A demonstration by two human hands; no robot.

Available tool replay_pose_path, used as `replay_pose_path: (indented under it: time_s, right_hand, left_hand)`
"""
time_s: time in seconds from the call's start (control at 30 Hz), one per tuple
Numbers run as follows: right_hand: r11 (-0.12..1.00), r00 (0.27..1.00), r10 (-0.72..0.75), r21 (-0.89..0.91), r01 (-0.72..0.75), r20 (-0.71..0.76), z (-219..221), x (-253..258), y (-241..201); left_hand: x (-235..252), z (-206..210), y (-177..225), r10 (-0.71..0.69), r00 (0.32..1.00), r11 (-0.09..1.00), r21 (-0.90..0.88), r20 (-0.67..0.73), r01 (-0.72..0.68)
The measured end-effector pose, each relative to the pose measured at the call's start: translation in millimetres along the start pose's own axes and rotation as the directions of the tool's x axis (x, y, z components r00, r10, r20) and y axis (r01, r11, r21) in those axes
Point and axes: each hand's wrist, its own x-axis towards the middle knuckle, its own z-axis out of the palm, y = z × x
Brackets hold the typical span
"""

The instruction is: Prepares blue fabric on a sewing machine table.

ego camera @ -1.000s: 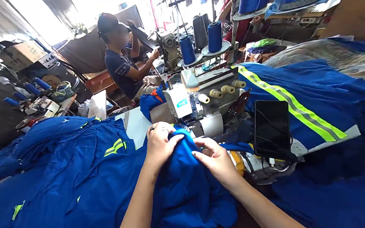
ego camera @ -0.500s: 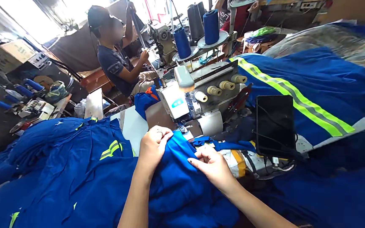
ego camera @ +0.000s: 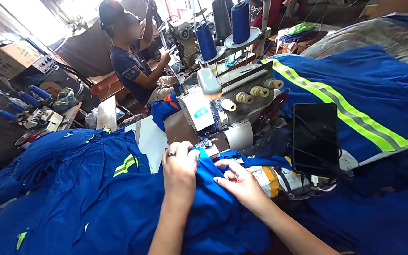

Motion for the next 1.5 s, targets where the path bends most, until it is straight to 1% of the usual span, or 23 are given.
replay_pose_path:
  time_s: [0.07,0.13,0.2,0.27,0.53,0.67,0.8,0.87,0.9,0.93,0.97,1.0,1.07,1.1,1.13,1.17,1.2,1.23,1.27,1.3,1.43,1.47,1.5]
  right_hand:
    - [0.996,0.989,0.011,0.084,-0.024,0.15,-8,-3,-1]
    - [0.973,0.964,0.087,0.185,-0.136,0.251,-16,-8,-9]
    - [0.938,0.948,0.178,0.245,-0.244,0.262,-22,-11,-18]
    - [0.92,0.943,0.227,0.264,-0.289,0.244,-26,-10,-24]
    - [0.911,0.949,0.244,0.288,-0.295,0.2,-26,0,-30]
    - [0.921,0.959,0.22,0.287,-0.264,0.177,-21,6,-33]
    - [0.939,0.968,0.181,0.264,-0.223,0.171,-18,16,-35]
    - [0.936,0.963,0.188,0.262,-0.236,0.195,-19,17,-35]
    - [0.935,0.959,0.186,0.262,-0.24,0.214,-20,17,-35]
    - [0.937,0.955,0.182,0.254,-0.24,0.232,-21,17,-34]
    - [0.943,0.953,0.175,0.235,-0.234,0.245,-22,16,-33]
    - [0.952,0.952,0.169,0.207,-0.225,0.256,-24,13,-31]
    - [0.956,0.935,0.202,0.151,-0.253,0.291,-28,3,-29]
    - [0.951,0.924,0.23,0.131,-0.28,0.307,-30,-5,-28]
    - [0.941,0.908,0.257,0.128,-0.313,0.331,-33,-13,-25]
    - [0.922,0.889,0.285,0.151,-0.357,0.36,-36,-22,-23]
    - [0.898,0.868,0.296,0.193,-0.395,0.399,-39,-31,-20]
    - [0.873,0.845,0.296,0.234,-0.429,0.445,-44,-42,-17]
    - [0.847,0.825,0.284,0.276,-0.454,0.488,-50,-54,-14]
    - [0.829,0.806,0.28,0.293,-0.477,0.522,-56,-65,-14]
    - [0.813,0.743,0.332,0.223,-0.538,0.581,-81,-97,-24]
    - [0.817,0.729,0.349,0.189,-0.544,0.588,-83,-103,-25]
    - [0.822,0.72,0.37,0.154,-0.549,0.587,-85,-107,-24]
  left_hand:
    - [-15,9,26,-0.019,1.0,0.992,0.128,-0.022,0.022]
    - [-27,20,43,-0.04,0.999,0.976,0.213,-0.036,0.047]
    - [-30,29,49,-0.042,0.997,0.963,0.262,-0.061,0.056]
    - [-27,33,50,-0.056,0.997,0.956,0.284,-0.061,0.071]
    - [-15,43,46,-0.101,0.988,0.968,0.218,-0.117,0.125]
    - [-20,28,39,-0.201,0.978,0.98,0.003,-0.058,0.201]
    - [-71,-4,32,-0.209,0.963,0.978,-0.019,-0.172,0.209]
    - [-123,-19,32,-0.3,0.933,0.953,-0.025,-0.201,0.301]
    - [-154,-25,34,-0.388,0.9,0.921,-0.07,-0.196,0.382]
    - [-185,-30,38,-0.512,0.843,0.858,-0.153,-0.166,0.491]
    - [-213,-33,40,-0.652,0.748,0.751,-0.249,-0.126,0.612]
    - [-239,-34,40,-0.78,0.62,0.608,-0.34,-0.085,0.718]
    - [-281,-34,35,-0.954,0.299,0.263,-0.455,0.006,0.851]
    - [-295,-35,31,-0.988,0.14,0.091,-0.491,0.065,0.866]
    - [-307,-34,26,-0.993,0.008,-0.057,-0.536,0.119,0.843]
    - [-313,-30,20,-0.982,-0.089,-0.171,-0.585,0.165,0.793]
    - [-315,-25,15,-0.969,-0.149,-0.244,-0.643,0.198,0.726]
    - [-312,-20,13,-0.959,-0.171,-0.282,-0.695,0.226,0.662]
    - [-308,-15,13,-0.948,-0.16,-0.314,-0.736,0.275,0.599]
    - [-304,-9,13,-0.935,-0.123,-0.344,-0.764,0.333,0.546]
    - [-288,1,25,-0.849,0.116,-0.42,-0.791,0.516,0.444]
    - [-281,-4,31,-0.832,0.106,-0.453,-0.777,0.544,0.437]
    - [-273,-12,37,-0.817,0.056,-0.483,-0.734,0.574,0.477]
